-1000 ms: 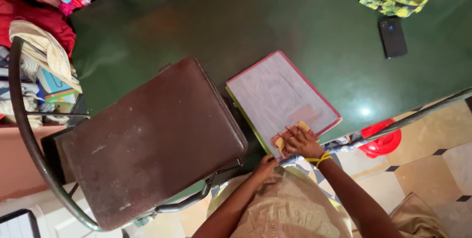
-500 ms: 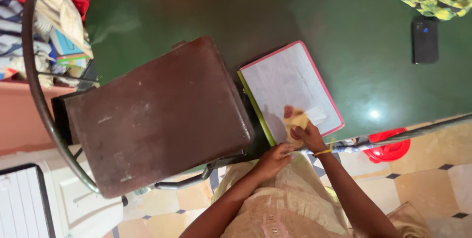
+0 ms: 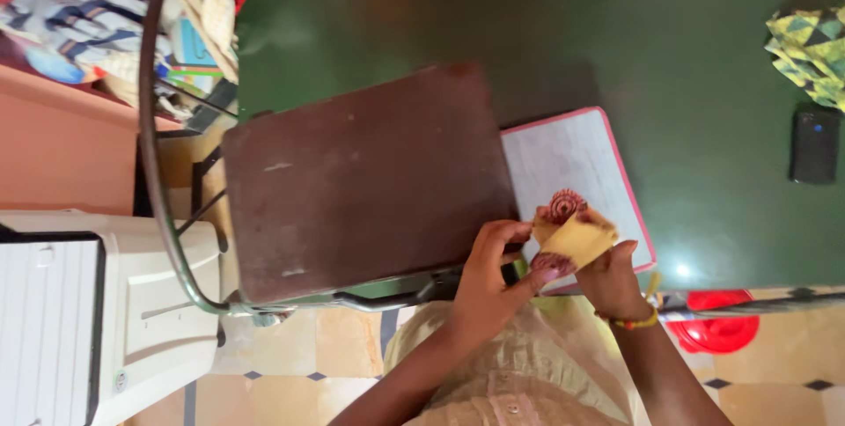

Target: The person wipes the surface of a gray folder and a brown suitcase with a patterned cloth. They move the folder aside, wipe the suitcase top and sides, then return to wipe the folder again before finishing on the suitcase.

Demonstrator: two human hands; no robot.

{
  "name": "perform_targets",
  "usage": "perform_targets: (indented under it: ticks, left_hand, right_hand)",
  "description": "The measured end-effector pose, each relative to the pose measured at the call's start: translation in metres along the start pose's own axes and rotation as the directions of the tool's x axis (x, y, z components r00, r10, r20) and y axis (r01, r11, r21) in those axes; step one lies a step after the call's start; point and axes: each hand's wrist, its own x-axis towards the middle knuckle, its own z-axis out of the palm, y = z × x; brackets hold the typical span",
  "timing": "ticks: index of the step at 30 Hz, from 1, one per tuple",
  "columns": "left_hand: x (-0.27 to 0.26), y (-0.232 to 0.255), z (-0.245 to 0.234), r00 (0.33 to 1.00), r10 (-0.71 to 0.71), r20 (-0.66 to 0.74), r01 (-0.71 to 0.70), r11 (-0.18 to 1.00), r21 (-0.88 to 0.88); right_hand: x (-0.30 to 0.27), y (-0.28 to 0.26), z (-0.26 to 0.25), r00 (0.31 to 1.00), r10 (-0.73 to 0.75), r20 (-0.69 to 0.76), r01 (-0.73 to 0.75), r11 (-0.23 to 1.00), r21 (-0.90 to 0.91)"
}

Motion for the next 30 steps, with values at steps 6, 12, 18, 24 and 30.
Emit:
perform_targets:
  ticks: [6,12,18,24,30]
  left_hand:
    - [-0.015,-0.016,-0.046,0.999,-0.034,0.029,0.042,0.946,-0.322]
    - [-0.025,-0.039,-0.093,0.957,-0.276,-0.089,0.241,0.927,-0.287]
    - [-0.011,-0.042,-0.154,0.954,0.226,-0.197,-0.077,0.82,0.568]
    - [-0.017,-0.049,-0.212,0.921,0.297,-0.252,-0.075,0.769,0.634]
    - [-0.033,-0.074,-0.299,0.829,0.358,-0.43,0.086,0.678,0.73]
  right_hand:
    - [0.008,0.026,0.051,0.983,-0.047,-0.178,-0.088,0.733,-0.674]
    - [0.032,0.042,0.109,0.919,-0.153,-0.363,-0.112,0.781,-0.614]
    - [0.05,0.064,0.174,0.829,-0.505,0.242,-0.042,-0.488,-0.872]
    - [0.062,0.108,0.197,0.971,-0.172,0.167,0.1,-0.342,-0.934]
    - [0.081,0.146,0.208,0.977,-0.111,0.183,0.091,-0.562,-0.822]
